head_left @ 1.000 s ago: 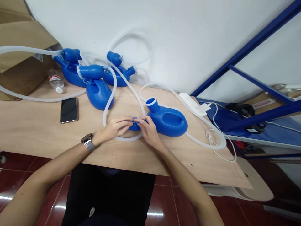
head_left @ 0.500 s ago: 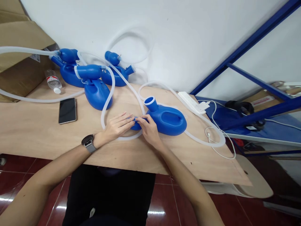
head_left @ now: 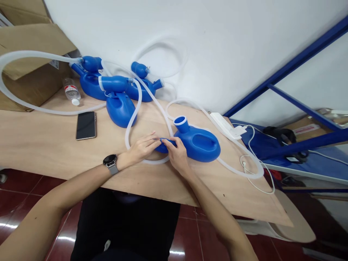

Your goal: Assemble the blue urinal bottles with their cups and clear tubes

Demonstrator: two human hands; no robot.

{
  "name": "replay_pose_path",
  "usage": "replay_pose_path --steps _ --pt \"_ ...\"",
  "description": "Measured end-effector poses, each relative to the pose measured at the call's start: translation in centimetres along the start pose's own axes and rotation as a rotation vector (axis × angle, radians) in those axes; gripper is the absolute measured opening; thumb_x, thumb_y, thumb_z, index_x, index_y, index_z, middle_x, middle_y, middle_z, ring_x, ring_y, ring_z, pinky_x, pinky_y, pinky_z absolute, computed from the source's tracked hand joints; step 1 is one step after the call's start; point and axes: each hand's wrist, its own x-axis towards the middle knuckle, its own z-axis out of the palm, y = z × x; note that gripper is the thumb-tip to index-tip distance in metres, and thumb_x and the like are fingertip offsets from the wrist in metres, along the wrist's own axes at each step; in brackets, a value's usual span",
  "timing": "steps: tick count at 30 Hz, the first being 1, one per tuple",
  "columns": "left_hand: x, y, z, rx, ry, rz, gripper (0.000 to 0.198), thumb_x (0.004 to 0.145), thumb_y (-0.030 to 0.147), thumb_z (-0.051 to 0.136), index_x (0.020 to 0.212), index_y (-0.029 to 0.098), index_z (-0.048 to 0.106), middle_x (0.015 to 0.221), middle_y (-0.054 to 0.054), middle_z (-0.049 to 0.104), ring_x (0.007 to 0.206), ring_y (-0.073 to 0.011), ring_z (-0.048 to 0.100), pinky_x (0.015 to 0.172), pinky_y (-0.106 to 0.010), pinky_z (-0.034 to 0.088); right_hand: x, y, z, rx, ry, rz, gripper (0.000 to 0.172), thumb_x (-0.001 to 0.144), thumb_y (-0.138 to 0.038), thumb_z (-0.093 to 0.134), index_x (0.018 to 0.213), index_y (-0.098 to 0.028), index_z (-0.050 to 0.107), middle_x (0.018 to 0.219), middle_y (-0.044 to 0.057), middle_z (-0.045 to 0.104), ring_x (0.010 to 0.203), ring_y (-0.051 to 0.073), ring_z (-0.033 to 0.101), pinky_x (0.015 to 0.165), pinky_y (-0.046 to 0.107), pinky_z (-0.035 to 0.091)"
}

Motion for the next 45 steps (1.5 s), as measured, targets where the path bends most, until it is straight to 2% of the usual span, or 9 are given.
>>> replay_pose_path --steps 9,14,23,26,29,31,36,41,45 --pt "-0.3 1.0 1.3 -0.022 -0.092 -0.141 0.055 0.109 0.01 0.052 0.162 0.021 0.046 0.149 -0.014 0.071 0.157 -0.0311 0.051 0.13 -0.063 0.045 1.5 -0.9 -0.8 0.11 0.05 0.134 0.033 0.113 -0.032 0.049 0.133 -0.031 0.075 0.106 0.008 0.068 0.096 0.024 0.07 0.088 0.04 0.062" --pt "-0.5 -0.2 0.7 -0.124 -0.039 -0.301 0.055 0.107 0.031 0.066 0.159 0.025 0.05 0.158 -0.016 0.062 0.154 -0.0331 0.054 0.121 -0.055 0.056 1.5 -1.1 -0.7 0.148 -0.012 0.129 0.039 0.113 -0.03 0.045 0.138 -0.034 0.075 0.112 0.009 0.066 0.102 0.024 0.069 0.091 0.041 0.063" --pt "0.2 -2.5 -0.4 -0.225 -0.428 -0.418 0.041 0.107 0.052 0.061 0.129 0.019 0.071 0.122 -0.014 0.077 0.113 -0.0294 0.075 0.101 -0.046 0.062 1.1 -1.6 -0.6 0.037 -0.055 -0.037 0.047 0.111 -0.026 0.049 0.154 -0.037 0.065 0.125 0.012 0.062 0.116 0.027 0.063 0.104 0.047 0.059" --pt "0.5 -3.1 -0.8 -0.057 -0.418 -0.436 0.041 0.11 0.048 0.055 0.138 0.021 0.068 0.135 -0.015 0.073 0.12 -0.0314 0.07 0.105 -0.049 0.058 2.4 0.3 -3.1 -0.145 0.152 -0.008 0.042 0.108 -0.037 0.057 0.148 -0.032 0.071 0.136 0.015 0.061 0.129 0.032 0.059 0.12 0.059 0.045" --pt "0.1 -4.3 -1.2 0.154 -0.39 -0.507 0.047 0.111 0.043 0.05 0.15 0.019 0.062 0.146 -0.018 0.066 0.136 -0.0363 0.06 0.116 -0.055 0.051 3.6 4.6 -6.9 -0.316 0.322 0.238 0.048 0.109 -0.045 0.051 0.148 -0.025 0.07 0.145 0.017 0.06 0.141 0.036 0.055 0.129 0.068 0.029" --pt "-0.3 -4.9 -1.2 0.244 -0.417 -0.554 0.06 0.108 0.045 0.057 0.159 0.015 0.053 0.157 -0.023 0.056 0.15 -0.0423 0.048 0.123 -0.061 0.043 4.0 7.6 -9.2 -0.316 0.296 0.448 0.056 0.109 -0.054 0.045 0.146 -0.021 0.071 0.15 0.019 0.062 0.147 0.039 0.052 0.13 0.069 0.024" --pt "-0.7 -4.7 -0.8 0.285 -0.485 -0.467 0.077 0.104 0.046 0.064 0.172 0.021 0.038 0.18 -0.025 0.024 0.167 -0.052 0.019 0.128 -0.08 0.019 3.6 11.7 -11.2 0.025 -0.035 0.735 0.07 0.106 -0.073 0.04 0.114 -0.018 0.083 0.124 0.017 0.08 0.124 0.038 0.07 0.114 0.052 0.049" --pt "0.8 -3.4 -0.5 0.182 -0.339 -0.258 0.037 0.109 0.031 0.051 0.139 0.027 0.073 0.161 -0.018 0.056 0.157 -0.0433 0.042 0.128 -0.08 0.024 3.7 12.4 -10.3 0.152 0.028 0.667 0.065 0.095 -0.08 0.06 0.115 -0.022 0.083 0.131 0.015 0.079 0.133 0.038 0.067 0.12 0.054 0.045" --pt "2.8 -2.2 0.3 0.087 -0.306 -0.201 0.04 0.104 0.031 0.059 0.142 0.026 0.07 0.149 -0.015 0.066 0.149 -0.0392 0.052 0.13 -0.072 0.032 4.2 13.3 -10.5 0.251 -0.007 0.701 0.066 0.091 -0.08 0.067 0.122 -0.024 0.083 0.135 0.015 0.078 0.137 0.038 0.065 0.123 0.055 0.043"
